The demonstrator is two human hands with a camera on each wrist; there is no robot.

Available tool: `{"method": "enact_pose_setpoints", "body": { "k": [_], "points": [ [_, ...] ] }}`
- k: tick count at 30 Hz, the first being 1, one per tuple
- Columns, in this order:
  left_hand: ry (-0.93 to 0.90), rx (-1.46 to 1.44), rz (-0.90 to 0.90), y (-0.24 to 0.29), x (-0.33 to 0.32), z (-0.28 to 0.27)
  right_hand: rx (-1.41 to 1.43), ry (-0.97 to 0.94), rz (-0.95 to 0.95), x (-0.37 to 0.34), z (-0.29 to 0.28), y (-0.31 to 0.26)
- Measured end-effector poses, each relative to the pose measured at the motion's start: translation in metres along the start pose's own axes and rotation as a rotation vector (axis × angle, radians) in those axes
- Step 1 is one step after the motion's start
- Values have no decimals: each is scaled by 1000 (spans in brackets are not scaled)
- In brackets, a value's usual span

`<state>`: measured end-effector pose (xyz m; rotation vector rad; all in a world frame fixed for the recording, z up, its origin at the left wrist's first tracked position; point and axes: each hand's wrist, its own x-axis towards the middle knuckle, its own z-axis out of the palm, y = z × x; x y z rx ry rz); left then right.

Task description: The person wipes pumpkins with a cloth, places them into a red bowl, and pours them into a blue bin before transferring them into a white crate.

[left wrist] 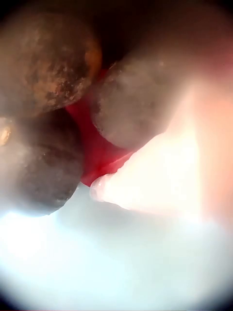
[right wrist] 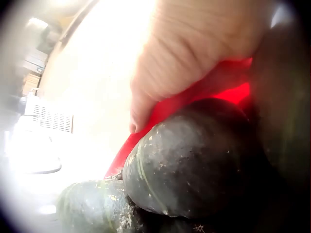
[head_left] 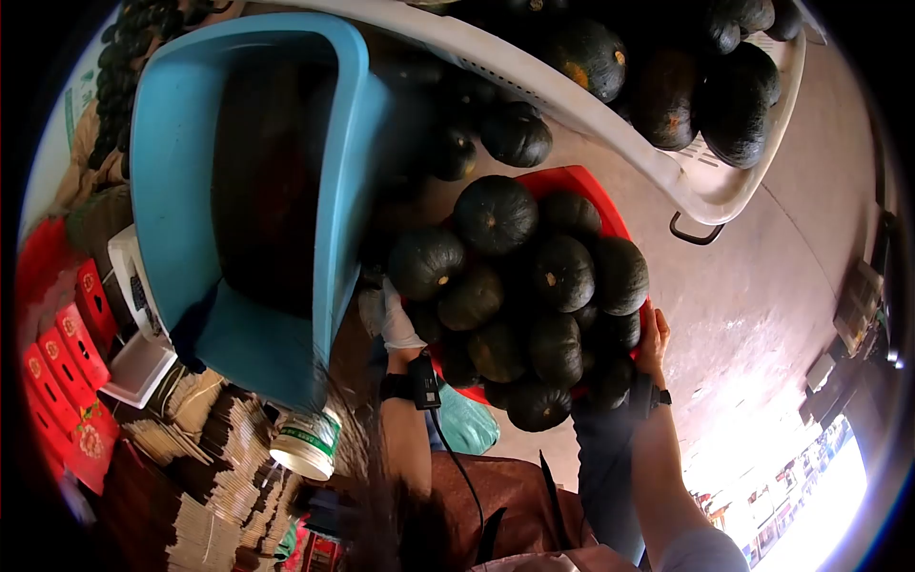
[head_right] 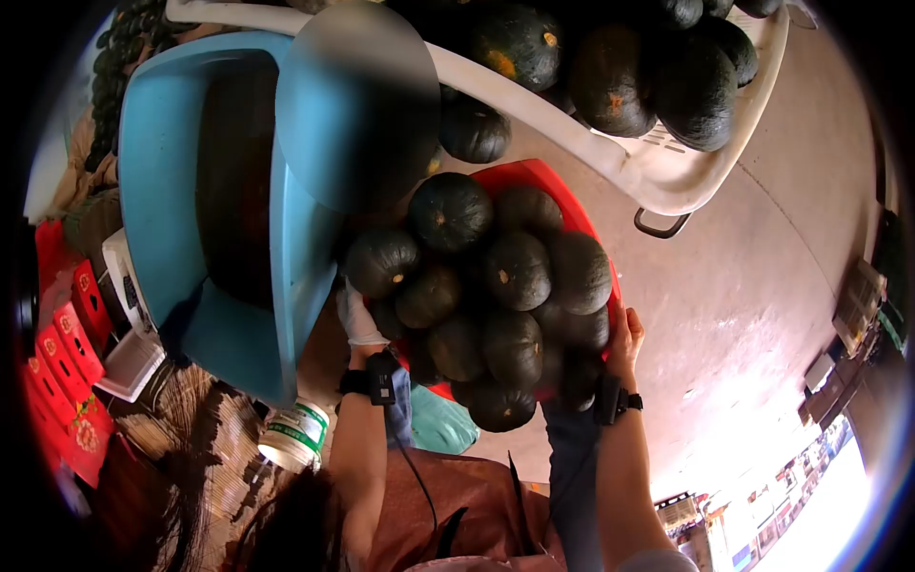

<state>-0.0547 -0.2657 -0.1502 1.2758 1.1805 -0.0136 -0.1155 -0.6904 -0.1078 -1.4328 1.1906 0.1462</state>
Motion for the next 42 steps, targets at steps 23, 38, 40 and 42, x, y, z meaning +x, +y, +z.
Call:
{"method": "enact_pose_setpoints", "body": {
  "k": [23,38,40,42],
  "points": [
    [118,-323,-13,284,-77,-157,-210,-223,-164,-229,143,-258],
    [12,-132,-101,256,57,-222,-489,-224,-373,-226,232,-230],
    [-56,-106,-91,234,66,-228,-528,-217,-405,-222,232,-231],
    [-57,-71,-62,221,62,-228,-583,-227,-427,-226,236,-236]
  ]
}}
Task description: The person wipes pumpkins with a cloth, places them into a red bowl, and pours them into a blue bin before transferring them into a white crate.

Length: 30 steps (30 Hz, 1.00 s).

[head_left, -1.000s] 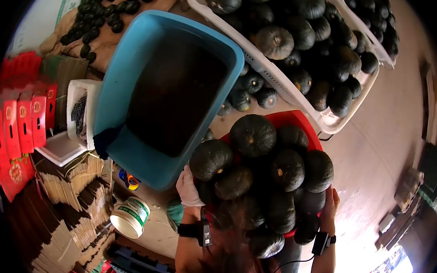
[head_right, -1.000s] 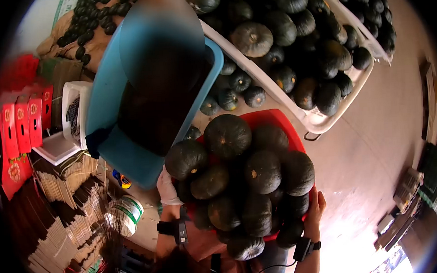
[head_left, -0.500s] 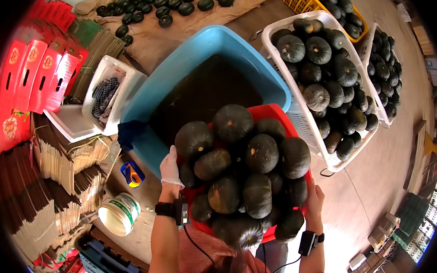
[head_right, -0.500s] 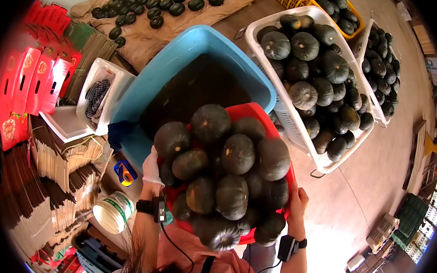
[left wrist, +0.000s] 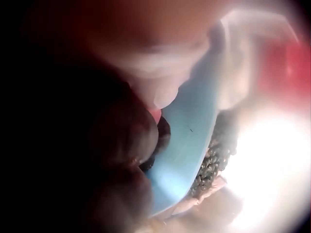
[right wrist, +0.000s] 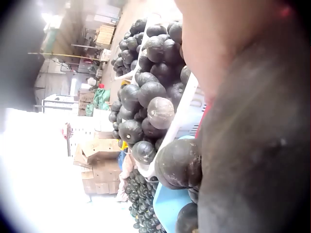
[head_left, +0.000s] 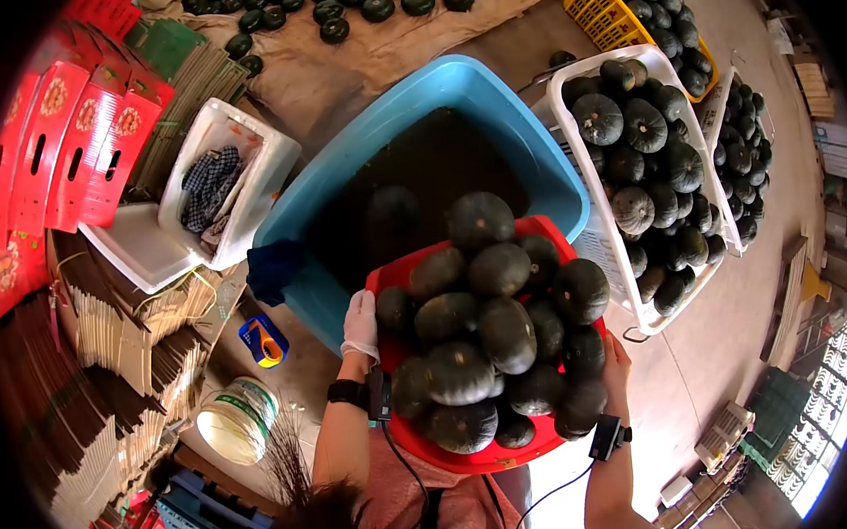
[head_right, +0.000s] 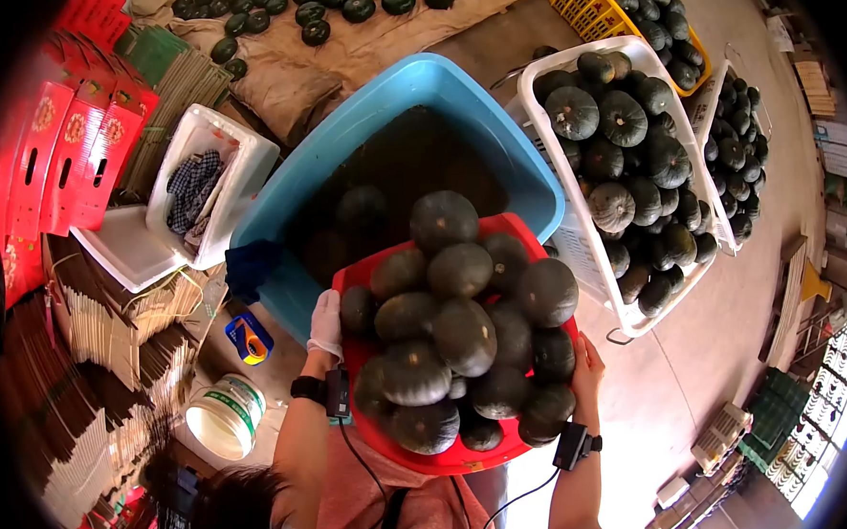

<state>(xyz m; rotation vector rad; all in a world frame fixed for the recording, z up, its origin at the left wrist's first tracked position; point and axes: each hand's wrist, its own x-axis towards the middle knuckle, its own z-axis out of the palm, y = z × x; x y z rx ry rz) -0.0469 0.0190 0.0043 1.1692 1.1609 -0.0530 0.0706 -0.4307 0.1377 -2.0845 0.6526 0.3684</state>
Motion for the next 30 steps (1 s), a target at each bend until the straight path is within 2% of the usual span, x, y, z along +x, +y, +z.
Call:
{"method": "enact_pose_setpoints", "body": {
  "k": [5,8,9,11,15,17,20,23,25,26,27,29,30],
  "points": [
    [77,11,85,-6,-26,-4,22,-12,-4,2,3,-1],
    [79,213,259,-8,-39,-7,46,-23,-22,3,4,2],
    [79,216,265,-1,-45,-5,41,-30,-30,2,4,6],
    [90,214,137,12,-55,2,55,-19,-52,5,5,10],
    [86,126,153,-5,-65,-14,-41,9,15,10,6,22],
    [77,-180,95,-4,-87,-19,-36,26,23,10,6,19],
    [60,-191,69,-35,-91,-36,-82,46,29,9,8,16],
    [36,-226,58,-30,-110,-29,-144,64,60,5,7,9],
    [116,-254,-71,-17,-130,-18,-161,74,29,5,8,10],
    [94,-290,-30,-60,-109,-38,-187,81,-4,5,8,10],
    [95,-288,-23,-69,-108,-39,-180,80,-6,5,8,9],
    [145,-343,-135,-79,-108,-37,-172,93,20,5,9,9],
    [151,-297,-113,-74,-104,-37,-165,89,12,3,11,7]
  ]
}}
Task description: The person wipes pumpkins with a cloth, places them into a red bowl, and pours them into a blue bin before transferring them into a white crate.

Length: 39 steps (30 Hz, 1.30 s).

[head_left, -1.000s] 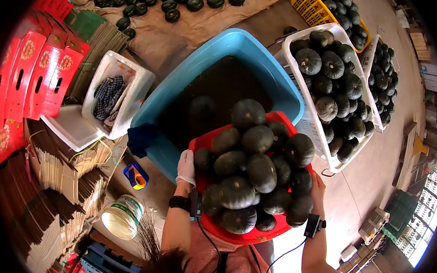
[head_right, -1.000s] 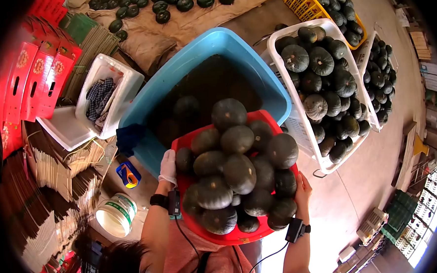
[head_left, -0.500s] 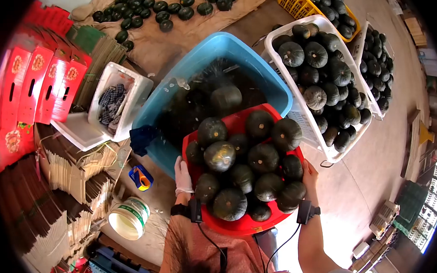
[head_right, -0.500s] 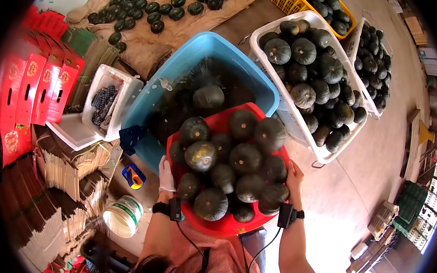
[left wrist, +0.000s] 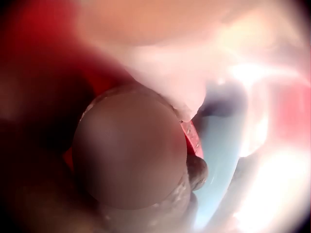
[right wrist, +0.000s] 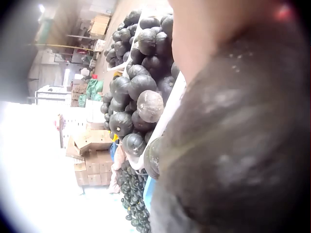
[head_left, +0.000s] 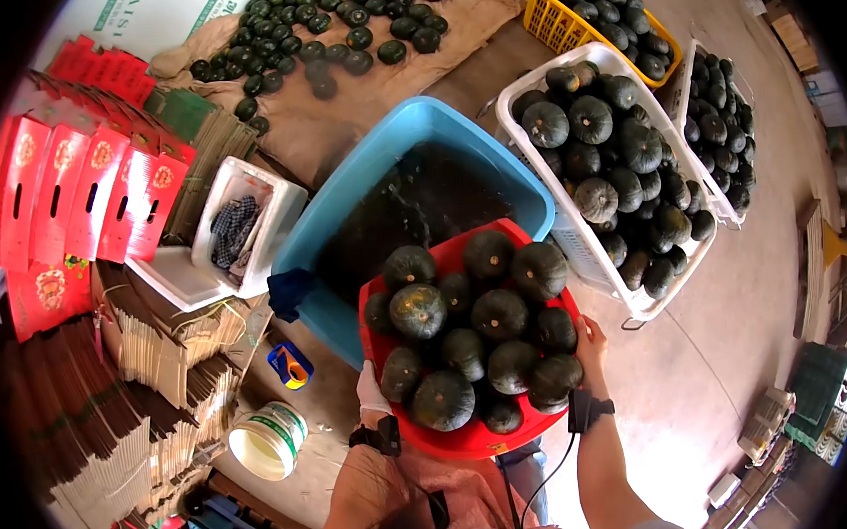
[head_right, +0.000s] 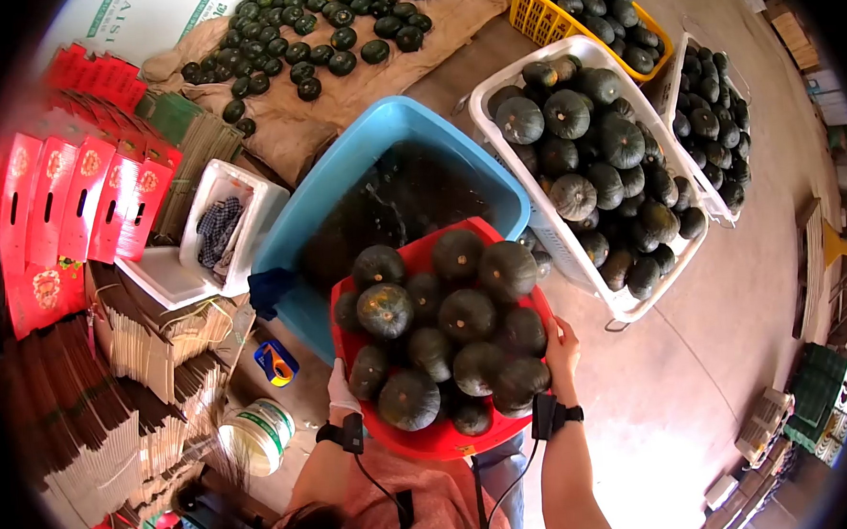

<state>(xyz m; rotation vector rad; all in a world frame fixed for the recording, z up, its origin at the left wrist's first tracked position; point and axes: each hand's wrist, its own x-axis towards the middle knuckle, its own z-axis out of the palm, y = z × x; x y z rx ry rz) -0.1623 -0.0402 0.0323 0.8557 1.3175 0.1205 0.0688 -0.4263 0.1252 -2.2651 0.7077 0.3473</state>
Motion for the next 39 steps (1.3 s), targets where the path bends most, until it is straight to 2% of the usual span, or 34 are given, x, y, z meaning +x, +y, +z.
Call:
{"method": "enact_pose_setpoints", "body": {
  "k": [2,3,6,10,15,17,20,23,25,26,28,29,31,35,37,38,39],
  "points": [
    [29,-70,-41,4,0,2,-51,49,-108,-2,0,-2],
    [59,-133,-96,3,3,2,-50,49,-117,1,1,-7],
    [16,-75,-41,-1,23,-8,33,-10,-83,-3,1,-23],
    [105,-196,-49,45,16,26,27,-7,-94,6,20,-65],
    [116,-26,20,80,49,25,-25,-2,-151,23,58,-99],
    [104,-32,30,94,64,26,-31,-20,-114,28,72,-114],
    [76,69,10,105,93,21,17,-12,-147,22,89,-150],
    [78,173,58,113,122,14,21,-45,-174,26,105,-162],
    [49,482,132,120,135,11,-2,-32,-151,24,112,-168],
    [49,477,130,121,136,12,-28,-18,-117,23,115,-172],
    [133,233,-63,123,127,16,-22,-25,-89,18,116,-176],
    [133,232,-74,120,129,16,-11,-33,-61,16,116,-178],
    [89,-54,-105,121,127,19,-1,-38,-43,13,117,-180],
    [94,-109,-183,130,122,22,56,-91,-41,24,119,-162],
    [139,134,-157,128,134,20,73,-76,-34,18,118,-163],
    [137,138,-162,124,134,19,92,-62,-29,15,117,-163],
    [148,11,-243,136,119,27,89,-57,-24,16,115,-159]
  ]
}}
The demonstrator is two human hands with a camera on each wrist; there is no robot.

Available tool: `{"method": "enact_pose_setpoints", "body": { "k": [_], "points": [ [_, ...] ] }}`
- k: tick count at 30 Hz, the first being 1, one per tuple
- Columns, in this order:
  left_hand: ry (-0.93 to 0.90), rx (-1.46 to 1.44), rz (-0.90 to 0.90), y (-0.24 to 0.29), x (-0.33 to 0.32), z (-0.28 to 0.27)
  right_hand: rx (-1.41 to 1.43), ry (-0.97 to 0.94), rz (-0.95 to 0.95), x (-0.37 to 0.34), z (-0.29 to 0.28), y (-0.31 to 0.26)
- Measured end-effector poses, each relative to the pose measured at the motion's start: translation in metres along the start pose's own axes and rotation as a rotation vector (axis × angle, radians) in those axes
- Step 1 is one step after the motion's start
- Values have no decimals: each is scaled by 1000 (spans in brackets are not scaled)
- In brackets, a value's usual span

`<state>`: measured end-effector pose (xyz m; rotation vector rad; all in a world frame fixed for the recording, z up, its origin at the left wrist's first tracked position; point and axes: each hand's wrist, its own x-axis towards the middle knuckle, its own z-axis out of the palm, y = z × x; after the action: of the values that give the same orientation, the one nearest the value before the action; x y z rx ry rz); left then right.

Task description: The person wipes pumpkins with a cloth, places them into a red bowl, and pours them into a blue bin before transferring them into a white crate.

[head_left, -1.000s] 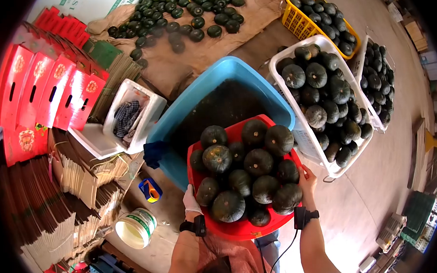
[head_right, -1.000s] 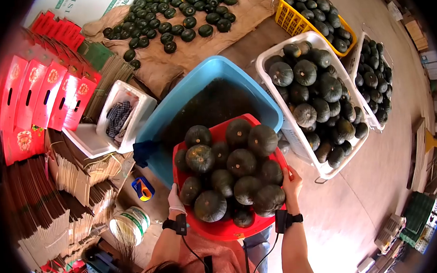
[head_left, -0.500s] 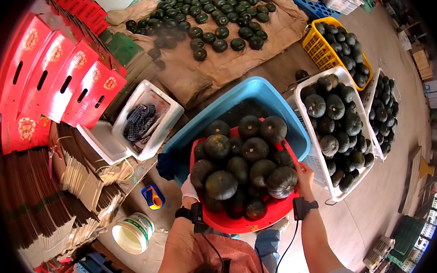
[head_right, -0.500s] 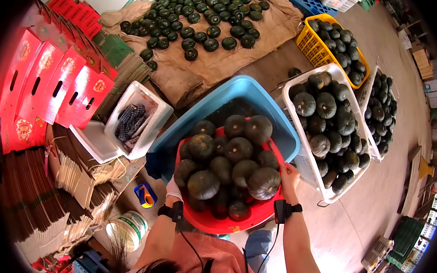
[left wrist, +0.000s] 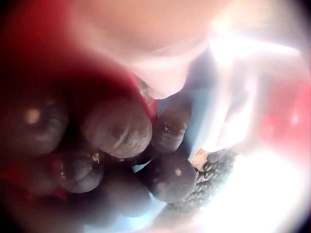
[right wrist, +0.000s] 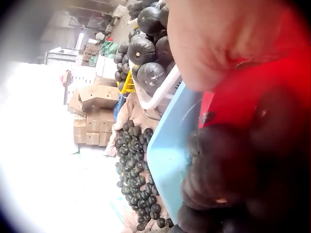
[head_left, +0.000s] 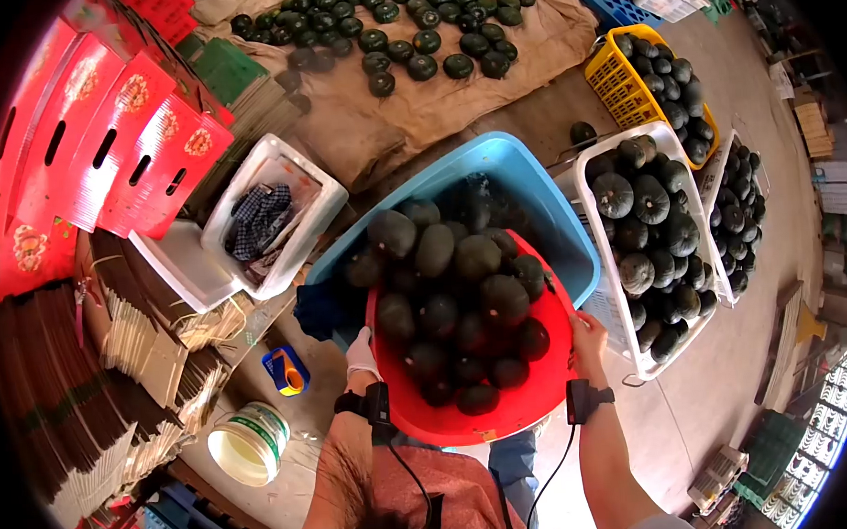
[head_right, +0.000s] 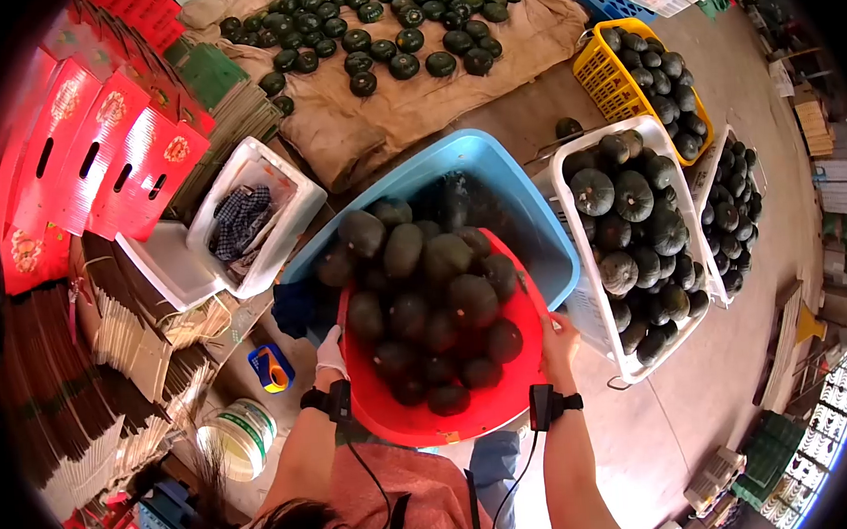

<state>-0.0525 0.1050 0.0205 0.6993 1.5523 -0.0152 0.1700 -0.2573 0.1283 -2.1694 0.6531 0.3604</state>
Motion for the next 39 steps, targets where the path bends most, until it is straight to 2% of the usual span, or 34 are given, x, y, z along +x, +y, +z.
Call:
{"method": "enact_pose_setpoints", "body": {
  "k": [1,4,8,10,12,14,16,18,20,21,22,24,25,27,28,30,31,33,36,38,39],
  "points": [
    [-3,-121,-92,-1,-7,2,-13,-14,0,1,-3,5],
    [-51,-189,-108,-6,-2,1,-26,-15,4,-1,-7,16],
    [-88,-139,-59,-22,9,-13,2,15,-41,-14,-16,33],
    [-104,-55,-36,-16,0,-15,-31,14,23,-33,-26,24],
    [-134,-80,-95,-8,-19,-12,-66,20,99,-37,-32,28],
    [-156,-83,-169,-12,-25,-16,-33,4,-2,-36,-37,52],
    [-221,-43,-137,-21,-10,-27,-43,-33,99,-51,-45,33],
    [-234,29,-194,-25,-14,-30,2,-19,97,-50,-44,49],
    [-237,-54,-243,-30,-29,-36,-29,-8,100,-53,-49,54],
    [-274,-18,-211,-39,-16,-51,-71,-33,71,-59,-53,56],
    [-285,18,-222,-36,-36,-43,-62,-8,100,-66,-61,54],
    [-312,3,-281,-27,-73,-32,-36,-81,124,-77,-75,43],
    [-384,27,-264,-30,-73,-42,-29,-66,140,-81,-78,27],
    [-400,96,-291,-37,-87,-50,-92,-175,129,-92,-97,10],
    [-400,115,-301,-40,-93,-52,-242,-127,-9,-97,-102,17],
    [-349,147,-337,-56,-101,-62,-234,-129,-40,-103,-123,35],
    [-355,184,-304,-62,-117,-66,-221,-104,-24,-106,-136,42],
    [-368,233,-264,-77,-153,-72,-215,-214,-89,-112,-164,54],
    [-309,248,-220,-101,-208,-63,-168,-188,-150,-127,-218,78],
    [-396,153,-198,-120,-248,-44,-144,-67,-97,-143,-263,99],
    [-432,94,-134,-137,-256,-31,-130,-35,16,-148,-286,127]
  ]
}}
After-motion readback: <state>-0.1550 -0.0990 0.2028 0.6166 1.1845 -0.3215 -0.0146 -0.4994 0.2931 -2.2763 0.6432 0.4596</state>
